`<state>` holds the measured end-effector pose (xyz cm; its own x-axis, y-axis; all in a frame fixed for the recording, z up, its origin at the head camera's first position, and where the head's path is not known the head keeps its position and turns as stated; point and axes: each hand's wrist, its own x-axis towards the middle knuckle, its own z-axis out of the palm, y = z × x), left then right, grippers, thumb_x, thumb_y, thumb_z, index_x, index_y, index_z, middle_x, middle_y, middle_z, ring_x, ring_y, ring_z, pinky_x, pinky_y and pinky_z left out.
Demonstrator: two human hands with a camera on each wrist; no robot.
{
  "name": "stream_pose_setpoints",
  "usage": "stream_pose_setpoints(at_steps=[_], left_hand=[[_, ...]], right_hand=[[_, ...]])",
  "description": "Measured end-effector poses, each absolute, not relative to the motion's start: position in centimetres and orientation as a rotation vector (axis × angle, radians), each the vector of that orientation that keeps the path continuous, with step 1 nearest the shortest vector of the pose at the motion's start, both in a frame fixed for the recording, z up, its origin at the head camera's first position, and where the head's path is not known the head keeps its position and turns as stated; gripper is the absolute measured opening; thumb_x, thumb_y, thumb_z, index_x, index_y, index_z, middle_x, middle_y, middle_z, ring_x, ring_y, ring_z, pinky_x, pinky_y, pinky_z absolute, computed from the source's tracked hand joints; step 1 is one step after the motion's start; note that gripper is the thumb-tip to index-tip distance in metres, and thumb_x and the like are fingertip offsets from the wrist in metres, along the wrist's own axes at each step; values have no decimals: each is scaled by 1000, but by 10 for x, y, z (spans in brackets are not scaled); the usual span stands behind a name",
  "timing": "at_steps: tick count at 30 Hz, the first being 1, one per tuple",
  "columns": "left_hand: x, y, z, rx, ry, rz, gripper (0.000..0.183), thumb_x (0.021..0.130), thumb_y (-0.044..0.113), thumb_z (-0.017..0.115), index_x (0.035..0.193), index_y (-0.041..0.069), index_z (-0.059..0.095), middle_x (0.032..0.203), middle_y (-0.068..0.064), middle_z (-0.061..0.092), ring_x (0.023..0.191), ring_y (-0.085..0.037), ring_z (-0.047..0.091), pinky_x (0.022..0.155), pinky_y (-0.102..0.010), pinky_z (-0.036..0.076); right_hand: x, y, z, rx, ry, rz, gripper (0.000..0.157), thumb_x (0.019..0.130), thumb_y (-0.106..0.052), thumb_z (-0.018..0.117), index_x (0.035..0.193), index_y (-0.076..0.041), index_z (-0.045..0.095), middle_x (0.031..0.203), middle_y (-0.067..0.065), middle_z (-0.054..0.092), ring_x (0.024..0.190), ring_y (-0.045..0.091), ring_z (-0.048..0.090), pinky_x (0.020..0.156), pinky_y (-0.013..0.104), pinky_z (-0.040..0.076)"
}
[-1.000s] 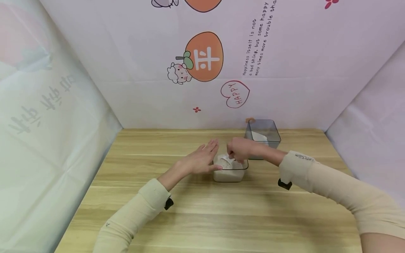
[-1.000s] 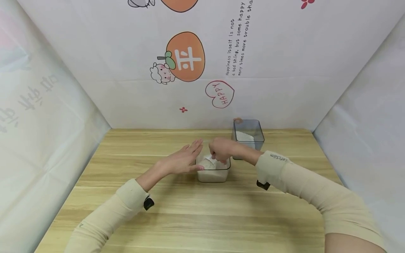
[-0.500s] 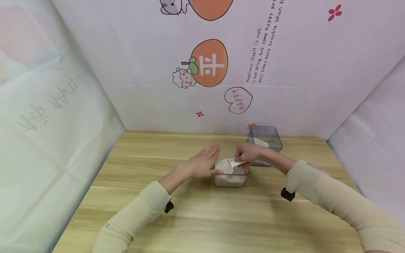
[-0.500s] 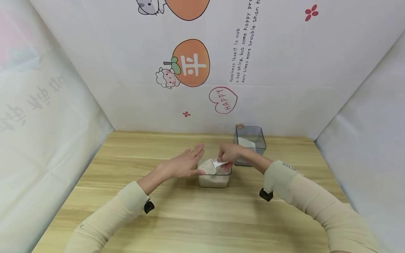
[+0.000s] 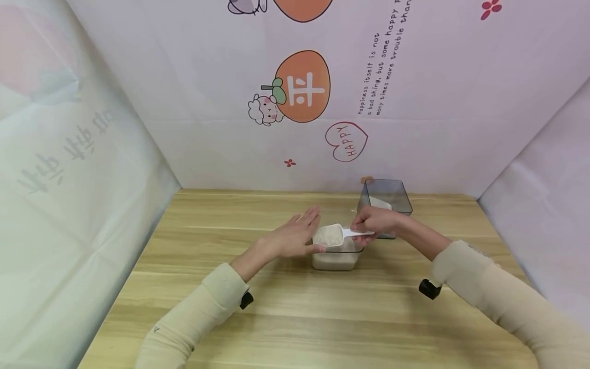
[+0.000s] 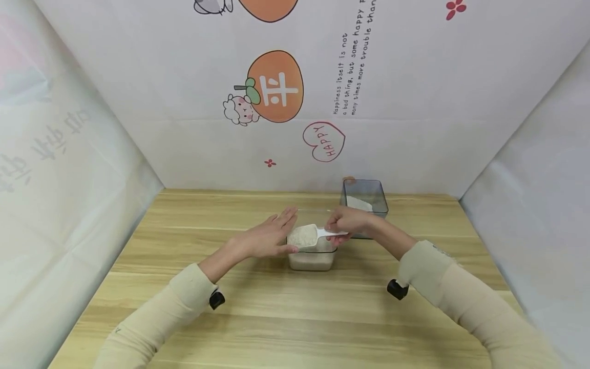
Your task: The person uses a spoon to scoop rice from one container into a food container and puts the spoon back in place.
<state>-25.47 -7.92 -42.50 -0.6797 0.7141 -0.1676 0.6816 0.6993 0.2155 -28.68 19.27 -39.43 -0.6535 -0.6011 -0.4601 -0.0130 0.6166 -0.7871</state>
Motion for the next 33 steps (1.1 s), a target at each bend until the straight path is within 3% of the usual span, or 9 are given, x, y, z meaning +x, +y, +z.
stream_pose_setpoints(at_steps=[7, 13, 25, 33], left_hand=[[-254, -79, -426, 1101, 2676, 215, 92, 100, 61, 44, 159, -1, 9, 168, -13, -8, 157, -27, -1, 127, -50, 12], [-254, -78, -425, 1108, 2674, 233, 92, 100, 59, 45, 158, -3, 10, 168, -14, -8, 157, -30, 1, 126, -51, 12], [-254, -78, -424, 1093, 2659, 251, 92, 100, 59, 46, 159, -1, 9, 168, -12, -9, 157, -28, -2, 127, -50, 10], [-254, -77, -423, 1097, 2654, 249, 92, 100, 60, 45, 159, 0, 8, 168, -13, -9, 157, -30, -1, 126, -50, 10]], right_hand=[[-284, 204, -398, -448, 2045, -1127, 32, 104, -7, 46, 100, 19, 65, 71, 0, 67, 65, 7, 66, 60, 18, 54], [-282, 214, -403, -411, 2000, -1212, 30, 104, -6, 47, 92, 10, 69, 72, 0, 68, 66, 7, 66, 61, 18, 54], [-277, 226, -403, -348, 1980, -1320, 31, 104, -2, 44, 108, 24, 60, 81, 7, 68, 68, 7, 66, 62, 17, 56], [-275, 234, -400, -342, 2005, -1327, 31, 104, -2, 43, 111, 25, 57, 86, 7, 67, 69, 6, 66, 63, 17, 56]])
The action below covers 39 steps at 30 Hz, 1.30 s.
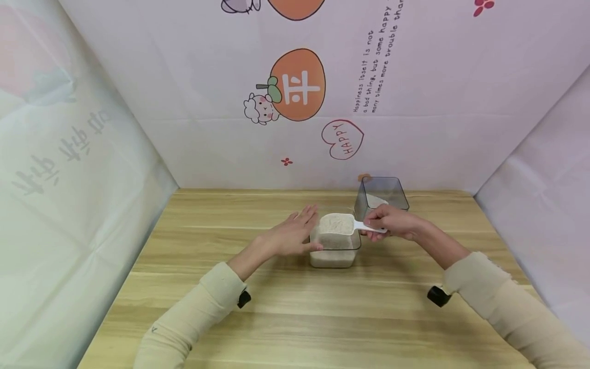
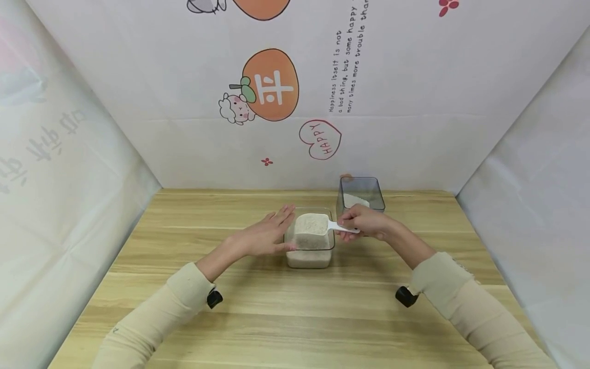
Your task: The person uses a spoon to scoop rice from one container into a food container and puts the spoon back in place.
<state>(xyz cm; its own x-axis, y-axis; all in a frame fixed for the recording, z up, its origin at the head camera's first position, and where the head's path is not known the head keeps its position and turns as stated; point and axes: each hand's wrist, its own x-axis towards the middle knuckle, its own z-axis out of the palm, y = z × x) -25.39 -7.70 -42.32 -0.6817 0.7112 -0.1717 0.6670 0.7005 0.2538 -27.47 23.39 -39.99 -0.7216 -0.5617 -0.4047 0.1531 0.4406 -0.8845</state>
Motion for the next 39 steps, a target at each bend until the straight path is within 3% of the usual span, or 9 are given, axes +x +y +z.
stream_pose_setpoints(at_steps=[10, 16, 28, 36, 39], left_hand=[[-254, -77, -425, 1118, 2674, 180, 91, 101, 60, 42, 159, -1, 7, 168, -13, -8, 157, -29, -2, 127, -49, 10], [-254, -77, -428, 1133, 2698, 101, 89, 102, 61, 37, 159, 0, 7, 168, -14, -7, 157, -29, -3, 127, -49, 11], [-253, -76, -428, 1157, 2721, 56, 87, 102, 60, 36, 159, -1, 10, 169, -16, -2, 157, -27, -1, 127, -47, 14], [-252, -76, -426, 1148, 2713, 57, 88, 102, 62, 33, 159, 0, 10, 169, -16, -3, 157, -27, -2, 126, -47, 15], [-251, -76, -426, 1141, 2707, 73, 87, 102, 61, 35, 159, -1, 10, 168, -15, -5, 157, -27, -2, 127, -47, 13]], right_hand=[[-268, 246, -389, -325, 2057, -1341, 26, 103, -3, 45, 111, 17, 60, 81, 2, 68, 70, 6, 65, 70, 22, 59], [-265, 256, -382, -304, 2063, -1357, 32, 104, -5, 44, 121, 22, 52, 87, 6, 66, 72, 8, 65, 70, 22, 59], [-258, 279, -367, -272, 2110, -1390, 34, 107, -8, 41, 123, 20, 53, 86, 2, 67, 73, 6, 65, 68, 21, 57], [-259, 299, -363, -244, 2120, -1447, 28, 108, -12, 40, 109, 6, 61, 86, -1, 67, 73, 4, 64, 69, 21, 58], [-258, 307, -362, -225, 2133, -1463, 29, 108, -14, 40, 112, 6, 61, 86, -2, 67, 72, 3, 63, 69, 20, 57]])
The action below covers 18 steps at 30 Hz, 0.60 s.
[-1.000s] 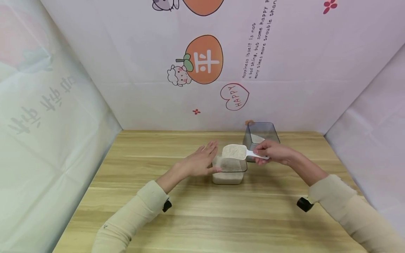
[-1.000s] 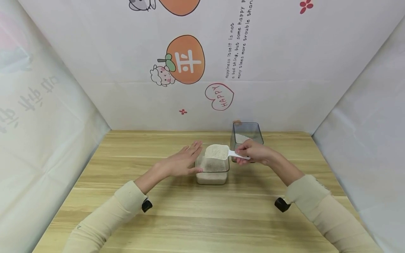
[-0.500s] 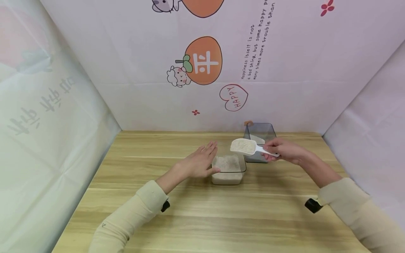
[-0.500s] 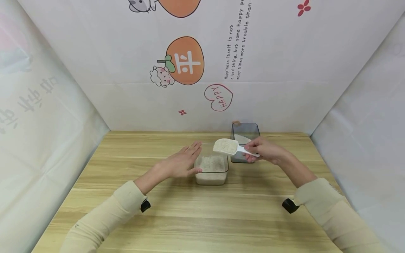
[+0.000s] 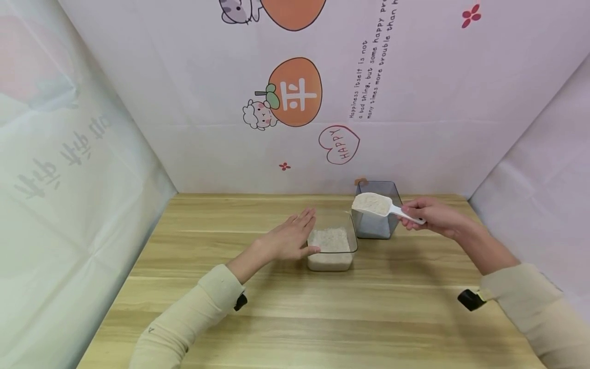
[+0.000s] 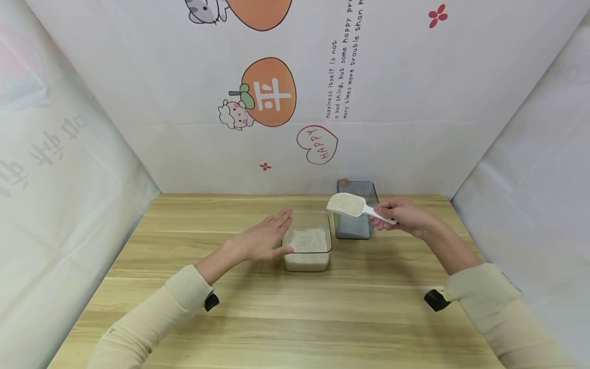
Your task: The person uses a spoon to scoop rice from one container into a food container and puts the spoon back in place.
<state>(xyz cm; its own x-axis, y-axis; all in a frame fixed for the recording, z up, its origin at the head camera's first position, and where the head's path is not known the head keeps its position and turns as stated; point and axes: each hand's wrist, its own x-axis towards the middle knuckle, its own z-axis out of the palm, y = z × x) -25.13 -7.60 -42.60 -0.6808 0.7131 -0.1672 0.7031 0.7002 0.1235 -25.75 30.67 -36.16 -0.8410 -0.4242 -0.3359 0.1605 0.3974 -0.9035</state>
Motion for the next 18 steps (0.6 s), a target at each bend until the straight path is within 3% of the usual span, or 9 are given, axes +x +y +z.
stream_pose_setpoints(at_steps=[3, 7, 9, 11, 14, 16, 18], left_hand=[[-251, -76, -426, 1136, 2706, 68, 88, 102, 61, 35, 159, -1, 10, 168, -15, -6, 157, -28, -2, 126, -48, 14], [-251, -75, -425, 1132, 2711, 70, 88, 102, 61, 36, 159, -1, 11, 168, -14, -5, 157, -29, 0, 126, -48, 14], [-251, -75, -425, 1126, 2712, 73, 87, 102, 60, 37, 159, -1, 11, 168, -14, -6, 157, -29, 1, 126, -48, 14], [-251, -75, -424, 1121, 2714, 79, 87, 102, 59, 38, 159, -2, 12, 168, -14, -6, 157, -29, 0, 126, -48, 13], [-250, -74, -424, 1119, 2712, 84, 87, 102, 58, 39, 158, -3, 13, 168, -15, -5, 157, -30, 0, 126, -48, 13], [-249, -74, -423, 1123, 2709, 99, 87, 102, 58, 40, 158, -4, 14, 168, -16, -4, 157, -30, 1, 126, -49, 14], [-249, -74, -424, 1128, 2709, 101, 86, 102, 57, 40, 158, -4, 15, 168, -16, -3, 157, -30, 2, 126, -49, 15]], right_hand=[[-258, 316, -360, -206, 2142, -1483, 28, 108, -14, 40, 115, 4, 60, 85, -4, 67, 73, 2, 63, 68, 19, 56], [-261, 327, -357, -135, 2155, -1517, 26, 108, -14, 41, 107, -7, 67, 85, -5, 69, 73, 2, 65, 67, 19, 56], [-265, 332, -356, -102, 2170, -1519, 27, 108, -14, 42, 108, -7, 68, 86, -4, 70, 73, 2, 65, 68, 19, 57], [-268, 336, -355, -88, 2183, -1510, 29, 108, -13, 41, 119, 1, 64, 86, -4, 71, 74, 2, 66, 68, 18, 57], [-274, 341, -354, -82, 2215, -1476, 40, 108, -11, 38, 134, 18, 46, 85, -5, 70, 74, 1, 66, 69, 16, 57], [-278, 343, -354, -72, 2233, -1455, 45, 108, -11, 36, 138, 24, 37, 85, -5, 70, 74, 0, 66, 69, 15, 57], [-282, 344, -353, -60, 2251, -1436, 45, 108, -10, 36, 137, 24, 37, 84, -5, 70, 74, 0, 67, 70, 15, 57]])
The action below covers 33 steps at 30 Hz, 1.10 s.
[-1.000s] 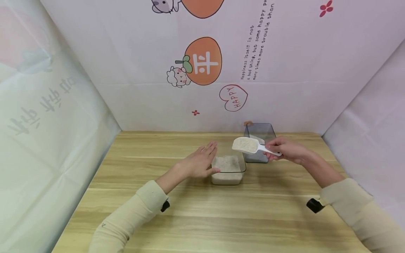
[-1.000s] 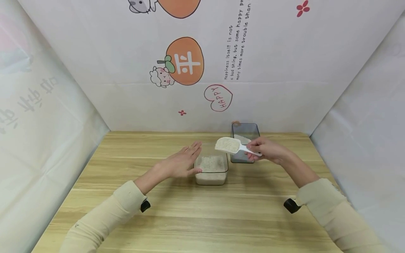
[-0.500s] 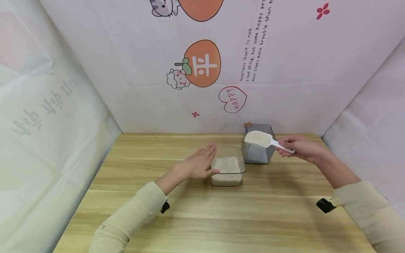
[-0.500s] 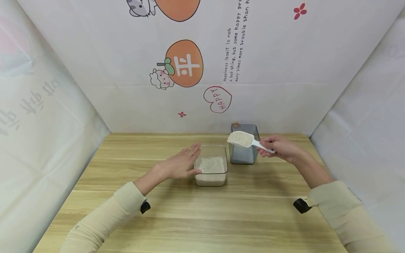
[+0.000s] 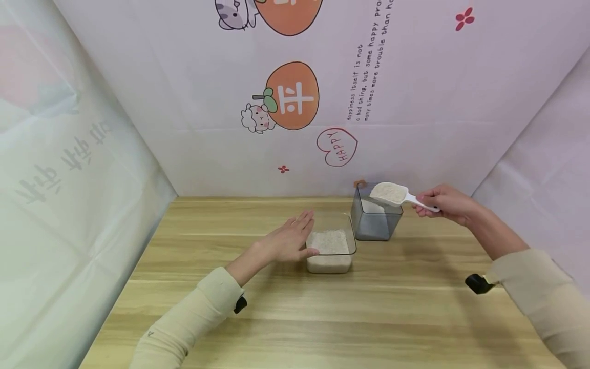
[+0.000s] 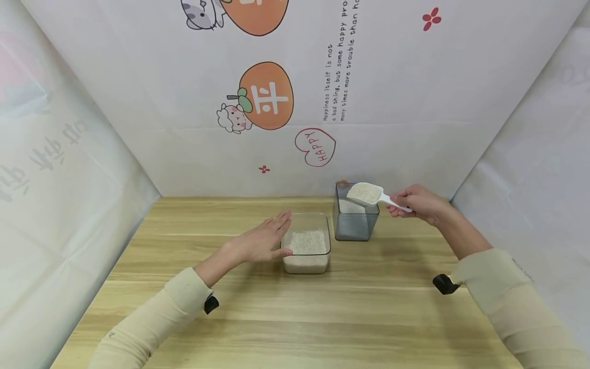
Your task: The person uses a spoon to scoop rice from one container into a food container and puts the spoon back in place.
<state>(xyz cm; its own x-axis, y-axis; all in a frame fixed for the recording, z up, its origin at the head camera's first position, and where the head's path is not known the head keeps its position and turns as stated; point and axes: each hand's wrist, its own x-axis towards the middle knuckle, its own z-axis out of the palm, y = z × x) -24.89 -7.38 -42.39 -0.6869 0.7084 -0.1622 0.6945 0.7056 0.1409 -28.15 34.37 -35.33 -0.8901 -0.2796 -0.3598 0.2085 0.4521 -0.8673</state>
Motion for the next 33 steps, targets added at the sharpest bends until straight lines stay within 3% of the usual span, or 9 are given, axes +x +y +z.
stream_pose_setpoints(at_steps=[23, 33], left_hand=[[-250, -74, -424, 1105, 2704, 74, 89, 101, 62, 36, 159, -1, 11, 168, -14, -7, 157, -29, -1, 126, -47, 13], [-250, -74, -423, 1132, 2704, 88, 91, 101, 64, 35, 158, -4, 14, 168, -17, -1, 157, -29, 1, 126, -49, 17]], right_hand=[[-302, 336, -348, -187, 2425, -1142, 42, 105, -5, 39, 130, 30, 42, 83, -2, 71, 74, 1, 67, 71, 18, 59], [-302, 334, -344, -165, 2441, -1113, 44, 105, -5, 41, 131, 31, 39, 80, -2, 71, 70, 1, 68, 70, 18, 59]])
